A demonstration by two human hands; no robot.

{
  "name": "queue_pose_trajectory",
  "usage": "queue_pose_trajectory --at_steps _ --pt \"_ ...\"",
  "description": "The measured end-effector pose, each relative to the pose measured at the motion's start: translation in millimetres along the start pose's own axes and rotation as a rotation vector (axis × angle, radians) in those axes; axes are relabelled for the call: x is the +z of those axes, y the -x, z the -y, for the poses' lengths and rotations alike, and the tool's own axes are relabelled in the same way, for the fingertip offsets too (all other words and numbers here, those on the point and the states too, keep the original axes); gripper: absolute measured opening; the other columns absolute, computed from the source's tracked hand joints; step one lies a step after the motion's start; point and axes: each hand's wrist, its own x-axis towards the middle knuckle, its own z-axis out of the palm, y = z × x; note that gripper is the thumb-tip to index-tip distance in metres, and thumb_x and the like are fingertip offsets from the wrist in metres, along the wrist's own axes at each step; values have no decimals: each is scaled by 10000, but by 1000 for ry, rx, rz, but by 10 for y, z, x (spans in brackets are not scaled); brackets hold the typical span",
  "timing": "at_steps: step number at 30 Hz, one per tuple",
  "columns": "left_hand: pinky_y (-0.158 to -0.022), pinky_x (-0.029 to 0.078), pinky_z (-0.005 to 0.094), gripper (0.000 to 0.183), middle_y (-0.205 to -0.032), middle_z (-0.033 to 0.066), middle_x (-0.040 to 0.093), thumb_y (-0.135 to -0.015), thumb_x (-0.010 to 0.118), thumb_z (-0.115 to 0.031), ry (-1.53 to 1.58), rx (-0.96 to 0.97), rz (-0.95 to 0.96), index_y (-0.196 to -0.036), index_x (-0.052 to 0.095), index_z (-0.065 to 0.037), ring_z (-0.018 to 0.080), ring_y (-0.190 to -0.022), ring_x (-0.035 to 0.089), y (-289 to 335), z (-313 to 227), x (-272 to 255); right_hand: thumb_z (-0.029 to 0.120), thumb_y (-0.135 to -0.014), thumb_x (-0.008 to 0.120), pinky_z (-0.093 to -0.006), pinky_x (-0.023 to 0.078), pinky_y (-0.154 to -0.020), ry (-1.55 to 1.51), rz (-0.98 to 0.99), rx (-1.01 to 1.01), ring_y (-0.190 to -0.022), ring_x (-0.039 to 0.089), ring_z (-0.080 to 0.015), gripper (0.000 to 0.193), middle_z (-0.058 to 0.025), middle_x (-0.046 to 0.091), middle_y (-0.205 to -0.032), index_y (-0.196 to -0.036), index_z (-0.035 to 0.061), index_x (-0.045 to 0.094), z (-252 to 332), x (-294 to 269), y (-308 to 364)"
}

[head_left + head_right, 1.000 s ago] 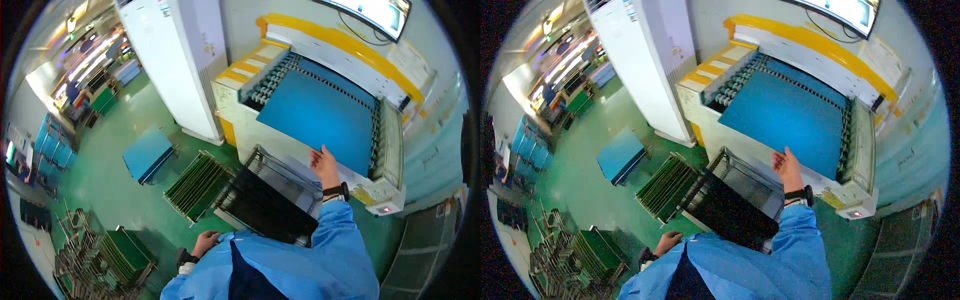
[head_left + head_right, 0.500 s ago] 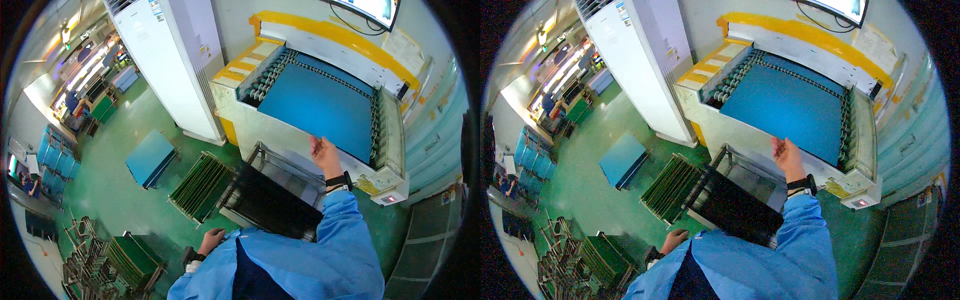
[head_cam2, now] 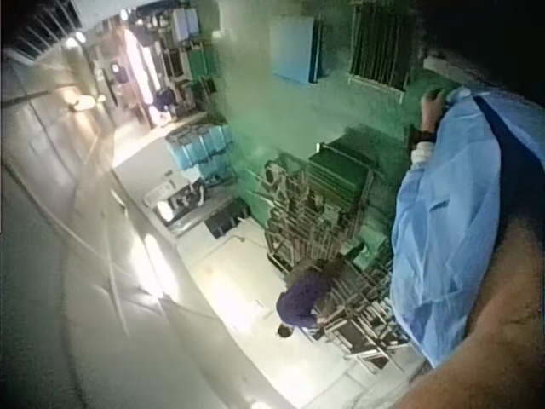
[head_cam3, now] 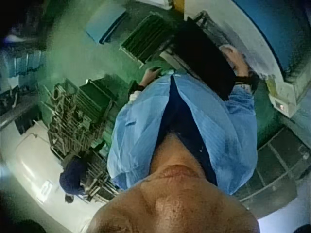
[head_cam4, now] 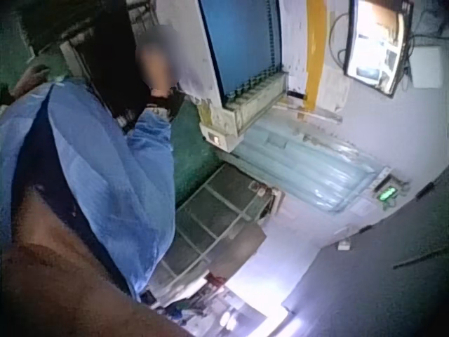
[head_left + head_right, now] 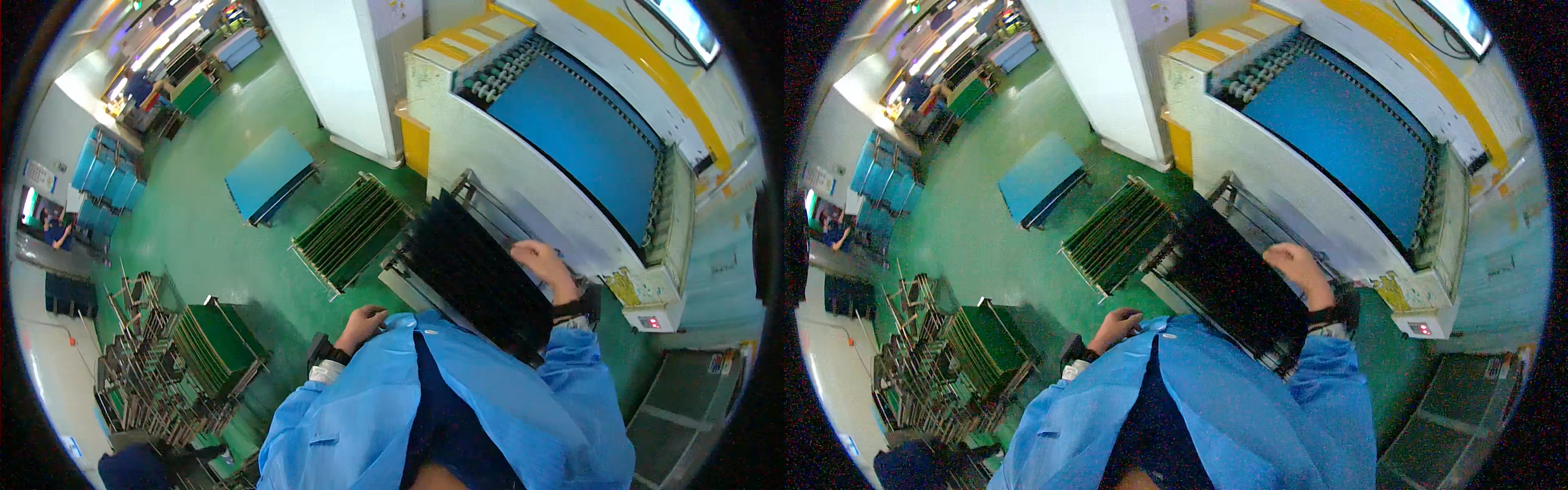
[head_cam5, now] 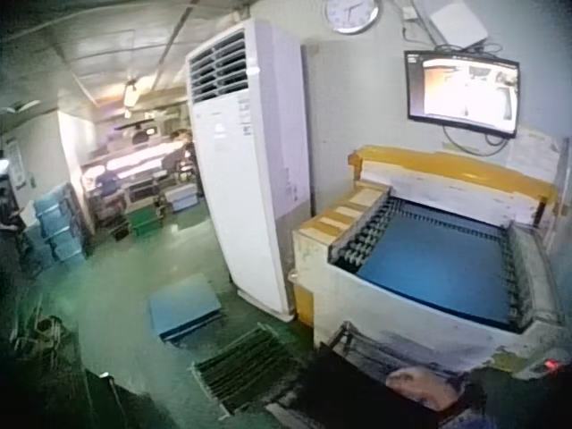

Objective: The recorder is feeding flat metal panels into an industrial cleaning or coating machine on a fabrication floor.

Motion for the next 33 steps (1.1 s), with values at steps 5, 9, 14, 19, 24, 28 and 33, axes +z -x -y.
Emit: queue_pose_trajectory --at_steps 5,9,14,19,24,28,33 --pt "-577 525 291 356 -863 88 691 -895 660 -262 -18 40 -41 -1104 658 26 138 -694 648 -60 334 -40 390 -848 696 -343 478 -798 206 -25 114 -873 642 -220 462 -155 694 -907 -1022 -38 671 -16 247 73" --pt "-603 534 298 351 -897 102 701 -891 663 -276 -3 33 -16 -1095 668 10 145 -678 652 121 258 -97 393 -873 662 -350 470 -761 208 -149 112 -796 611 -203 453 -173 672 -846 -983 -46 666 -104 409 133" --pt "-620 538 308 360 -881 103 703 -875 677 -285 -7 44 -40 -1088 671 5 148 -686 655 188 489 -184 315 -900 628 -411 434 -680 419 -160 -72 -666 506 -353 372 -271 567 -754 -845 -52 604 -206 445 57" --pt "-606 532 320 380 -824 103 697 -855 687 -331 -56 51 -84 -1035 678 3 163 -666 655 145 764 -215 273 -908 620 -414 451 -776 589 -61 152 -813 604 -357 382 -230 655 -880 -1063 -77 617 -368 361 -11" --pt "-616 536 335 391 -784 117 701 -848 670 -360 -45 50 -61 -1020 686 -9 186 -657 666 205 812 -313 209 -891 608 -409 459 -797 496 -37 345 -864 618 -283 293 -179 679 -894 -1016 -51 654 -166 389 -72" --pt "-601 531 339 376 -776 108 701 -847 667 -354 -73 128 -80 -1005 689 -13 181 -652 664 164 996 -361 196 -889 606 -394 460 -826 404 -42 199 -886 622 -295 320 -185 684 -939 -1090 -50 645 -510 301 -113" --pt "-564 511 343 339 -730 92 686 -805 680 -343 -290 143 -93 -952 701 -39 180 -613 650 127 1415 -552 180 -898 597 -371 456 -903 477 -105 229 -1034 622 -313 378 -230 661 -1112 -1178 -74 604 -738 237 -184"
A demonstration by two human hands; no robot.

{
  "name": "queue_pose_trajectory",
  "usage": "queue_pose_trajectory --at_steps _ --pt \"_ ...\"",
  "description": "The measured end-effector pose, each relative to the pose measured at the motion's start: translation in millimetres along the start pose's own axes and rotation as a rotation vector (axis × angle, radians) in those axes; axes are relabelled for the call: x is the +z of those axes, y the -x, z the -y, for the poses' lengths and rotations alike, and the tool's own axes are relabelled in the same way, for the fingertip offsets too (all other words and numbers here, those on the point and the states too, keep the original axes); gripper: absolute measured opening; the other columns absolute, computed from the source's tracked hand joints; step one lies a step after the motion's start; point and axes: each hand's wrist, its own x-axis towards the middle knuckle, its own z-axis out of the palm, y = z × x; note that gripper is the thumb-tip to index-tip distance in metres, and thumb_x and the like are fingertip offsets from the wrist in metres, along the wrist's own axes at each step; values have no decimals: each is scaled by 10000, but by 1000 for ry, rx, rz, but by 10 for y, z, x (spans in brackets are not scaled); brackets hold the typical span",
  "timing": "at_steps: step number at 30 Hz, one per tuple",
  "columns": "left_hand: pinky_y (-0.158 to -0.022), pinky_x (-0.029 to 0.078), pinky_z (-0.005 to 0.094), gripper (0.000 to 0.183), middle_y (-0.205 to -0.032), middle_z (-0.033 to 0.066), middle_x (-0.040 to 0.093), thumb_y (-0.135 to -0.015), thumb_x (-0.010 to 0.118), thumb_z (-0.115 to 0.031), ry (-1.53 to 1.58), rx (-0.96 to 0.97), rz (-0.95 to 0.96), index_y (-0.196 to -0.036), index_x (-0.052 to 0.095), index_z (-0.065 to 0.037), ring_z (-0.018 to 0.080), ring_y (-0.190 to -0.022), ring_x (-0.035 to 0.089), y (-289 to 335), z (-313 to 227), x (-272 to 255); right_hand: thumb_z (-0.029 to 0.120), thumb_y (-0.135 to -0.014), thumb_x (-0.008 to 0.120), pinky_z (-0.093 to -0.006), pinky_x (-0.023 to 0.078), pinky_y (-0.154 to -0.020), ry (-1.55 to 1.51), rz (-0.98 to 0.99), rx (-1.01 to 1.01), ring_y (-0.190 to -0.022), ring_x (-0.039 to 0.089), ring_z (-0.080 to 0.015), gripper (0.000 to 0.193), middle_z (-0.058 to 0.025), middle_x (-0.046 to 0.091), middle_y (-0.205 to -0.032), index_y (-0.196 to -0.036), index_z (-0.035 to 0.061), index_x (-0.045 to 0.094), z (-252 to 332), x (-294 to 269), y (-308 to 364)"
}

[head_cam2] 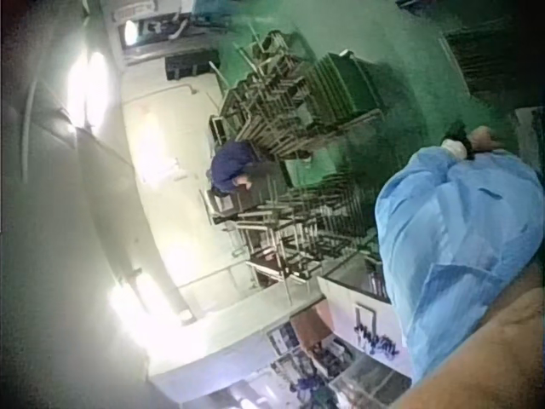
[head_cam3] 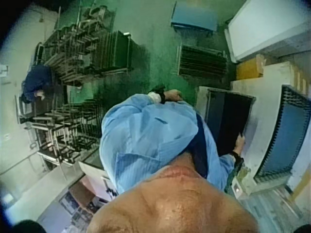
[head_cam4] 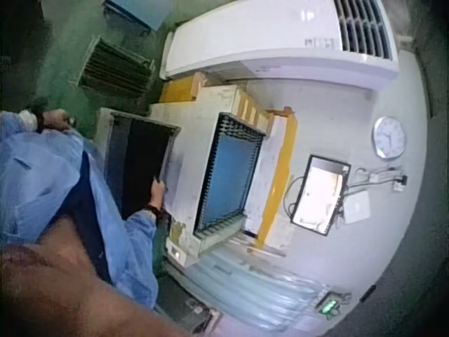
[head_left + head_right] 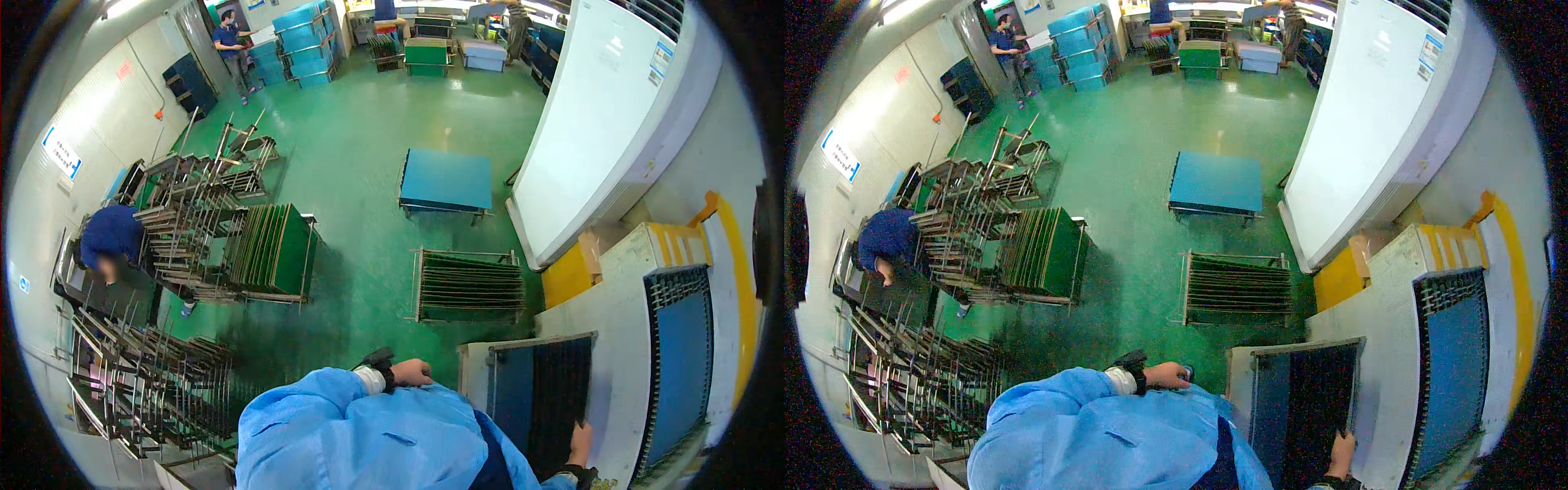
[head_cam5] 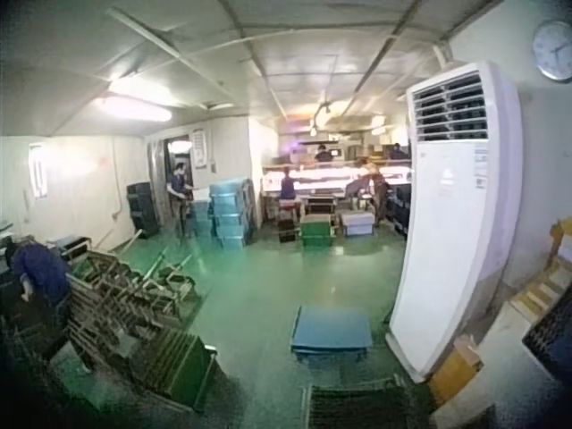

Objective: The recorder is feeding flat metal panels into an industrial cleaning or coating machine on a fabrication floor.

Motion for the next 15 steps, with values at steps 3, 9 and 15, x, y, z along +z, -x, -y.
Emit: queue_pose_trajectory --at_steps 3,9,15 --pt "-647 520 382 372 -796 117 696 -782 683 -388 -43 12 61 -914 709 -41 245 -717 666 81 220 -96 176 -900 603 -371 449 -919 -48 82 119 -1085 604 -315 426 -228 637 -1175 -1243 -73 563 -29 -43 -55" --pt "-808 521 415 513 -966 163 710 -730 701 -499 -93 -96 124 -997 731 -62 313 -893 672 103 815 -120 201 -889 618 -379 457 -897 -14 94 149 -1024 610 -326 439 -213 643 -1128 -1216 -85 554 38 -53 -133" --pt "-858 503 400 518 -1064 162 694 -777 684 -444 23 -228 191 -1116 688 -54 292 -973 654 142 739 -441 139 -872 585 -370 458 -831 51 -60 60 -911 580 -250 332 -149 648 -995 -1114 -89 583 -219 -80 -139"
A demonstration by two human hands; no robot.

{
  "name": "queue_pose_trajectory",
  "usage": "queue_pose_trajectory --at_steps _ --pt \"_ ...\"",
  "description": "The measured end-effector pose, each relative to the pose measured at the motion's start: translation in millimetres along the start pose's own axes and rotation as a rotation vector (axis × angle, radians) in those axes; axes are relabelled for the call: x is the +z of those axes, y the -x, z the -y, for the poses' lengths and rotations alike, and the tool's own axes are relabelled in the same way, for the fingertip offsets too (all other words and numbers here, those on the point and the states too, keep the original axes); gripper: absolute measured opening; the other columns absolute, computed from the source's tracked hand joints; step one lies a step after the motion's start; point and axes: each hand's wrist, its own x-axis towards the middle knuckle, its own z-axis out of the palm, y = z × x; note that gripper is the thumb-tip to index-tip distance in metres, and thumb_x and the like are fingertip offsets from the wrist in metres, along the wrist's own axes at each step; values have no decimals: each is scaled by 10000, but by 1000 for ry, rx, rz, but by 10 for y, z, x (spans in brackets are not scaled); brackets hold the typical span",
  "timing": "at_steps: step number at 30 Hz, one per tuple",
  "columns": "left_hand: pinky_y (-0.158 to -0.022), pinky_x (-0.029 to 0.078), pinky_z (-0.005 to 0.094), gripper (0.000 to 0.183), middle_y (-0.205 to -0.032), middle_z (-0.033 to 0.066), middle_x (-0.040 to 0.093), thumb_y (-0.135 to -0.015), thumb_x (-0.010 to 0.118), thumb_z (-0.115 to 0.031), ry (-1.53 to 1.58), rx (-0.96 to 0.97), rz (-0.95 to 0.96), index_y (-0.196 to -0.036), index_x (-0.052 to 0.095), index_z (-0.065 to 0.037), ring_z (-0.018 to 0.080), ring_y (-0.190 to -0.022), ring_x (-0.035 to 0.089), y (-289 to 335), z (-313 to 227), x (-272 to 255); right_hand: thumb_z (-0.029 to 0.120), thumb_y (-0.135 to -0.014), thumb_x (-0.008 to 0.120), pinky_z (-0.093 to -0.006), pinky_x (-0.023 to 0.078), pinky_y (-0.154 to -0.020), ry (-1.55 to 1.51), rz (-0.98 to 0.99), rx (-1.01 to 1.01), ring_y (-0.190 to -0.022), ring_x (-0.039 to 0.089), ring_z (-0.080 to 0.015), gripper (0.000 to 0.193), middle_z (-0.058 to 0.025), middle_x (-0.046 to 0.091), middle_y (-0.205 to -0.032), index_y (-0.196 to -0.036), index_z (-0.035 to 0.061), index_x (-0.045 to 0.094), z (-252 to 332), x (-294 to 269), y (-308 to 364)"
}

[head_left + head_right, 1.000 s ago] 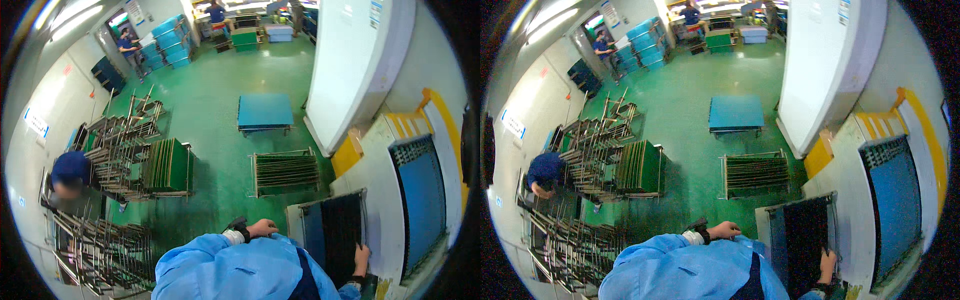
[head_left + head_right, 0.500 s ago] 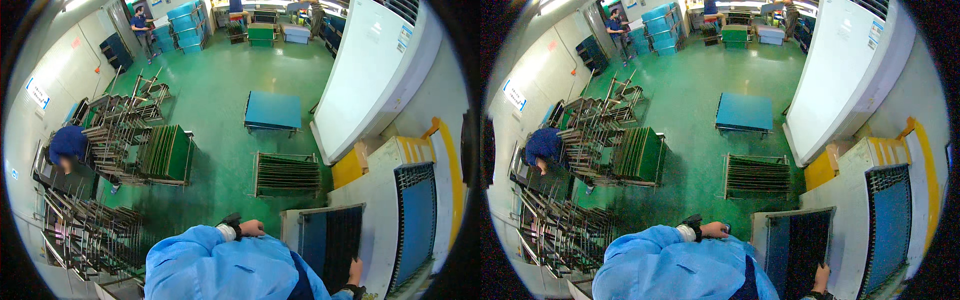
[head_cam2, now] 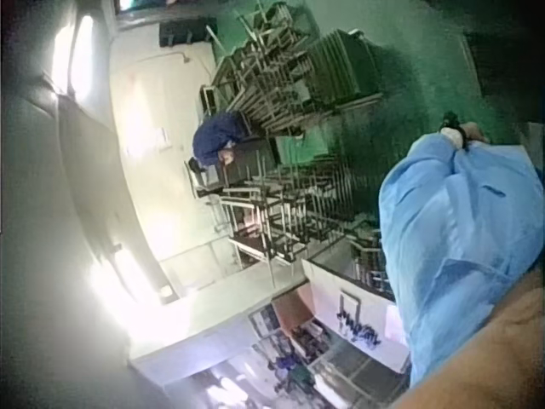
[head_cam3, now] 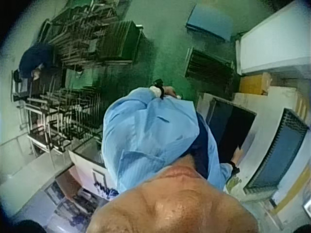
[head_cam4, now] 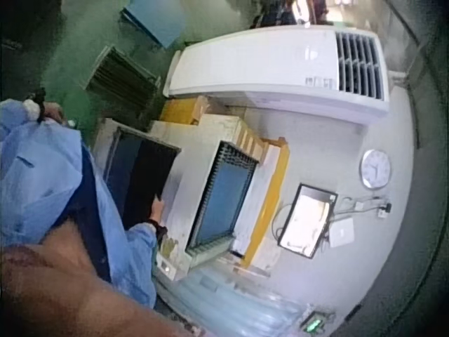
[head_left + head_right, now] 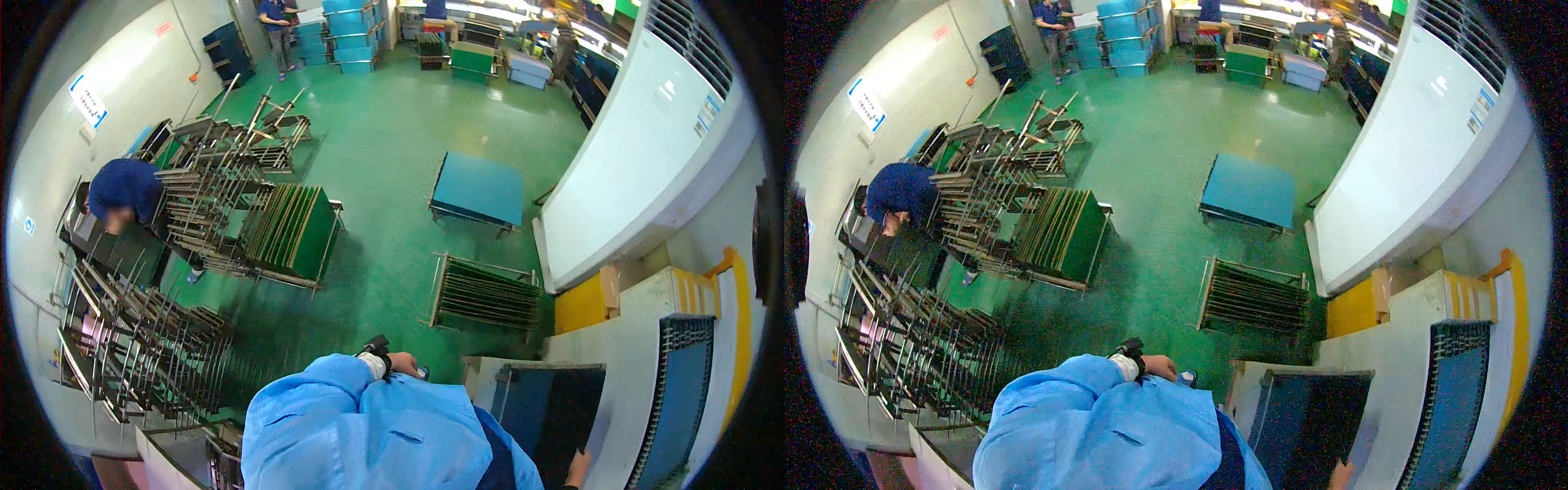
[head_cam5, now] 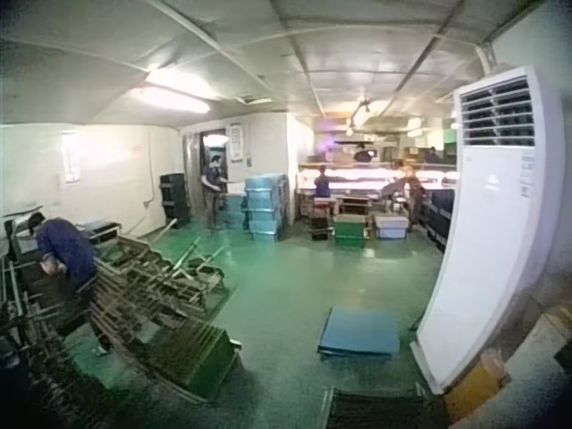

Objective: The recorder is feeding flat metal panels into an industrial cleaning or coating machine on a fabrication floor.

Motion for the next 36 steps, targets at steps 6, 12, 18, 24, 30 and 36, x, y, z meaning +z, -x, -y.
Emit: queue_pose_trajectory --at_steps 6,12,18,24,30,36 --pt "-874 503 397 591 -1086 142 693 -726 722 -549 22 7 -59 -1071 715 -70 285 -1011 643 -221 541 41 374 -899 579 -427 415 -991 285 118 -120 -1133 536 -462 532 -307 594 -1198 -1172 -82 601 1303 -397 825" --pt "-866 500 395 566 -1067 143 694 -730 716 -527 49 -22 -64 -1070 713 -75 279 -995 642 -1 455 -81 347 -901 581 -422 390 -1009 314 90 -142 -1168 522 -435 515 -292 573 -1249 -1207 -67 588 1134 -326 734" --pt "-597 526 358 362 -798 69 678 -853 610 -403 15 11 -103 -860 678 -48 180 -690 633 260 336 -270 171 -877 569 -433 382 -617 -215 9 -236 -673 451 -227 310 -148 587 -731 -808 -129 534 -105 96 -199" --pt "-514 515 309 372 -780 42 675 -849 637 -394 322 -48 -197 -999 682 -56 162 -611 624 161 389 -356 262 -908 561 -390 453 -783 -90 57 -324 -816 555 -253 405 -178 654 -923 -1039 -118 616 -404 -68 -341" --pt "-560 497 283 405 -842 13 659 -851 660 -394 483 -73 -286 -1078 673 -60 124 -685 602 396 213 -476 221 -912 535 -372 438 -766 110 -7 -172 -839 554 -229 340 -131 642 -937 -1032 -84 623 -724 -134 -578" --pt "-666 516 303 434 -973 40 669 -865 657 -390 674 -80 -309 -1138 650 -52 147 -802 619 498 163 -560 213 -924 519 -368 424 -712 9 -31 -192 -775 517 -205 318 -91 619 -864 -1004 -74 629 -703 -158 -528"
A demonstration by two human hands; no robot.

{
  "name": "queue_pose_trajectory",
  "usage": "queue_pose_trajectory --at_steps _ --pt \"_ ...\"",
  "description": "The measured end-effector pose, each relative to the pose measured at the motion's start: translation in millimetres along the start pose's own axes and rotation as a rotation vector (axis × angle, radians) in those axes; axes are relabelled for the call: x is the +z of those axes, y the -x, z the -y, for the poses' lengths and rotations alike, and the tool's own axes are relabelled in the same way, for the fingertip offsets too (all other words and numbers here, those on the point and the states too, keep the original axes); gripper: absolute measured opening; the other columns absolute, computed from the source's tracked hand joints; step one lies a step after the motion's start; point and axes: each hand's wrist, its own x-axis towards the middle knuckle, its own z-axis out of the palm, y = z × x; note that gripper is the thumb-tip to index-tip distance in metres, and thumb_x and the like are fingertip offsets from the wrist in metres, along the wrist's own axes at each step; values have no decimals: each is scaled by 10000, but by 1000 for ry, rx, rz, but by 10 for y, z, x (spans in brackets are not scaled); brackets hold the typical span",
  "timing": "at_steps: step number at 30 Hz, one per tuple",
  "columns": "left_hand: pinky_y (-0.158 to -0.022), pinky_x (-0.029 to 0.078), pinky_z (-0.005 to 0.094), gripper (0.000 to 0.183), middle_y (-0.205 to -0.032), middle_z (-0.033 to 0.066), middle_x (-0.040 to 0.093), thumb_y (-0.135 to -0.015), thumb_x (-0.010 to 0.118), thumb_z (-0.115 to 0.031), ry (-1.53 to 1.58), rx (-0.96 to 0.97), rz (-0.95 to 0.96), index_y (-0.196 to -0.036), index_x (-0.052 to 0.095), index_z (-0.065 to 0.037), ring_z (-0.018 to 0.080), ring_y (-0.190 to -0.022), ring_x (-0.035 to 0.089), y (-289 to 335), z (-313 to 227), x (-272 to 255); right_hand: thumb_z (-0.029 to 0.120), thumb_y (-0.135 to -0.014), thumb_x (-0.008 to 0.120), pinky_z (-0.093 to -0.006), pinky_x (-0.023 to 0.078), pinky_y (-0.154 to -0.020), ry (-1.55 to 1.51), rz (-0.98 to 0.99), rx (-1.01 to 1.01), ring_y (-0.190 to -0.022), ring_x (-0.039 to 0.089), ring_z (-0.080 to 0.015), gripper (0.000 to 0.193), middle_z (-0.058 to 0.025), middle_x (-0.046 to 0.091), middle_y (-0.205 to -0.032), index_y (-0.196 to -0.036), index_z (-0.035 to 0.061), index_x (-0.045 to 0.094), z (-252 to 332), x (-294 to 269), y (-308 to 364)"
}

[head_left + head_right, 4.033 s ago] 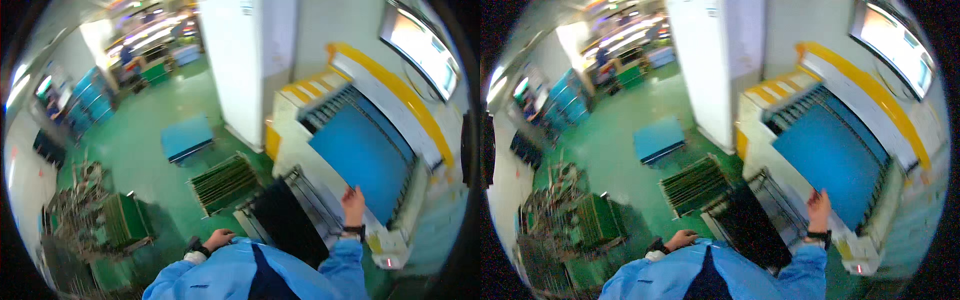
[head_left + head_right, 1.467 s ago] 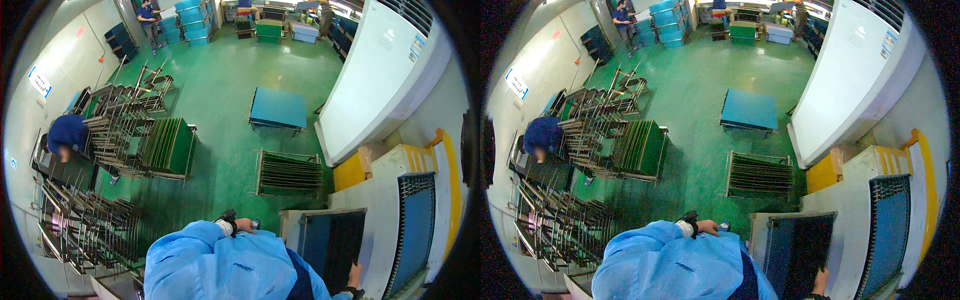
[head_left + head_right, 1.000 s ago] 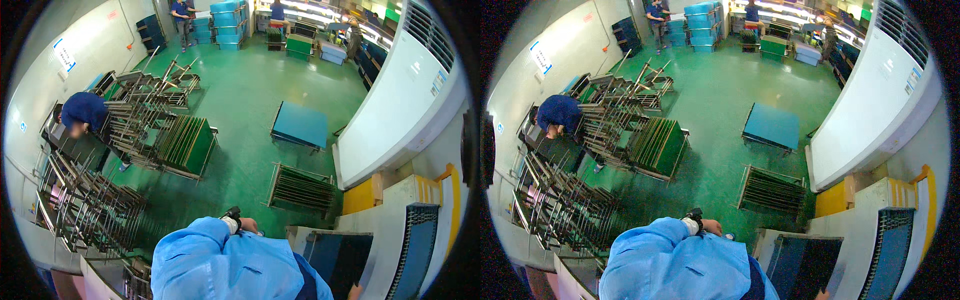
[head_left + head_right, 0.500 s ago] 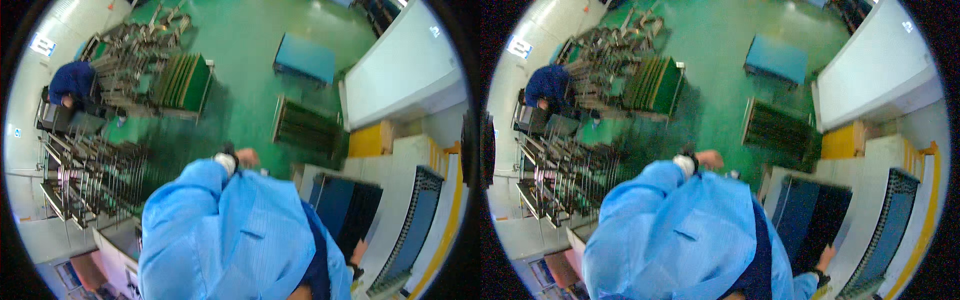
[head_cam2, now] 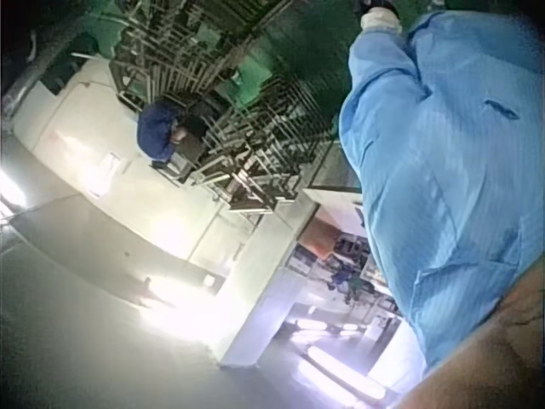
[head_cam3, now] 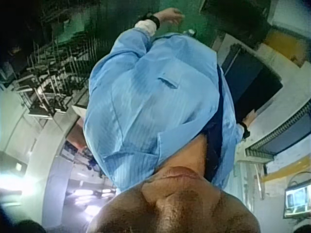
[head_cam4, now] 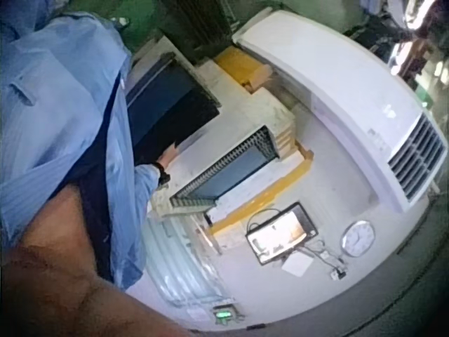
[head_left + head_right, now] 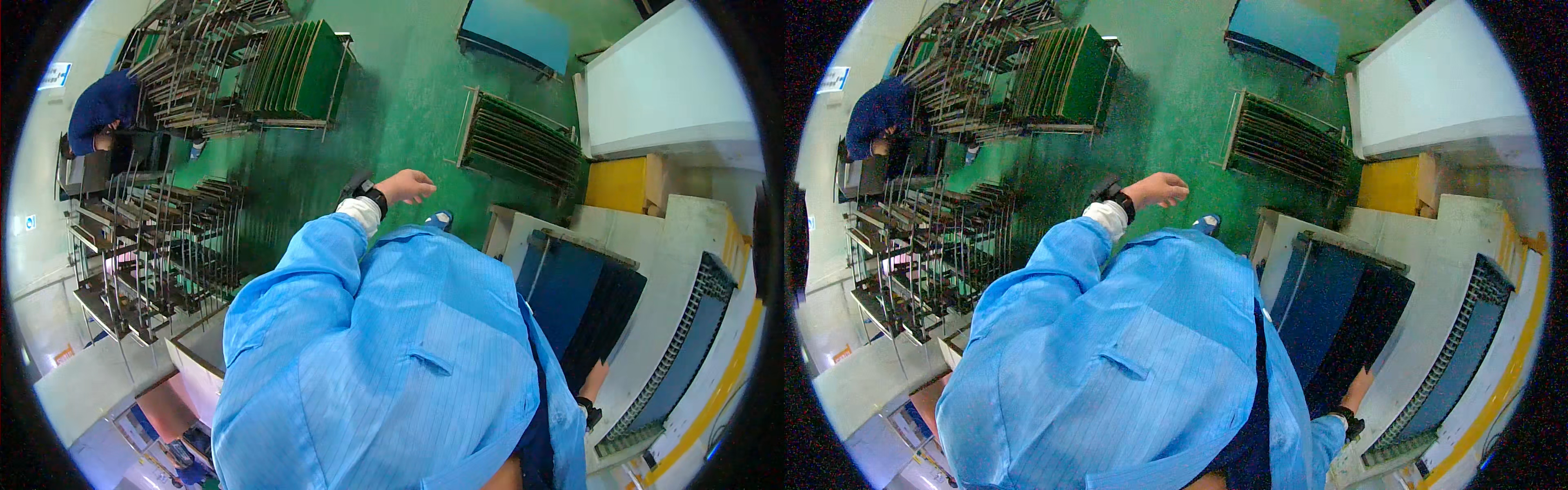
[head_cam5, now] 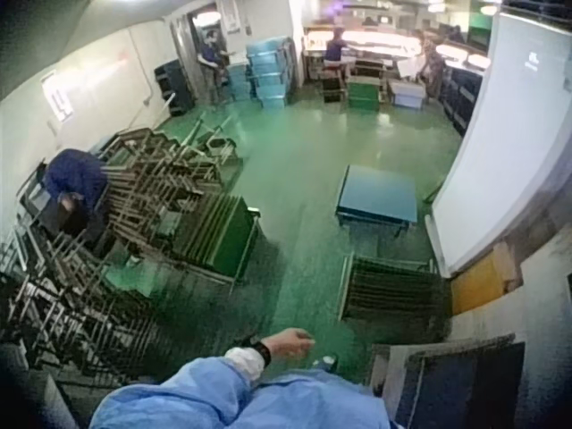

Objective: The recorder is feeding flat metal panels into an industrial cleaning or coating machine on a fabrication floor.

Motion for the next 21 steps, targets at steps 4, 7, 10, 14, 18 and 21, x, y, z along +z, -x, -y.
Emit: queue_pose_trajectory --at_steps 4,7,10,14,18,21 --pt "-713 524 298 432 -1061 62 663 -923 624 -354 234 -39 -11 -1217 585 -40 162 -855 640 55 -213 17 214 -932 512 -344 437 -716 109 -3 6 -774 525 -199 328 -76 625 -875 -1027 -75 634 63 11 50" --pt "-759 526 309 413 -1096 78 657 -947 602 -330 457 -7 -4 -1241 553 -44 182 -890 649 69 -324 34 204 -926 519 -364 348 -928 98 91 78 -1062 448 -300 405 -177 530 -1149 -1179 -112 537 320 -62 96" --pt "-795 510 326 376 -1058 70 653 -935 617 -306 587 29 0 -1199 569 -43 192 -898 637 113 -494 55 193 -919 526 -391 274 -1124 -20 234 209 -1330 386 -403 526 -277 449 -1403 -1311 -149 450 404 -108 113" --pt "-823 516 319 345 -1069 80 654 -962 584 -281 651 46 37 -1200 558 -33 195 -922 643 97 -576 97 194 -922 519 -402 333 -1085 9 212 227 -1275 448 -407 499 -277 491 -1361 -1283 -148 480 693 -107 220" --pt "-816 517 319 339 -1057 78 655 -959 590 -274 667 64 49 -1190 560 -28 189 -916 643 126 -643 183 189 -920 516 -403 346 -1071 137 166 186 -1254 468 -405 495 -285 497 -1350 -1281 -149 485 388 -103 139" --pt "-795 513 309 336 -1020 65 660 -941 613 -274 542 88 8 -1165 578 -26 173 -894 641 109 -573 253 192 -919 516 -403 334 -1082 19 197 174 -1268 456 -404 500 -297 491 -1350 -1281 -151 484 314 -103 87"
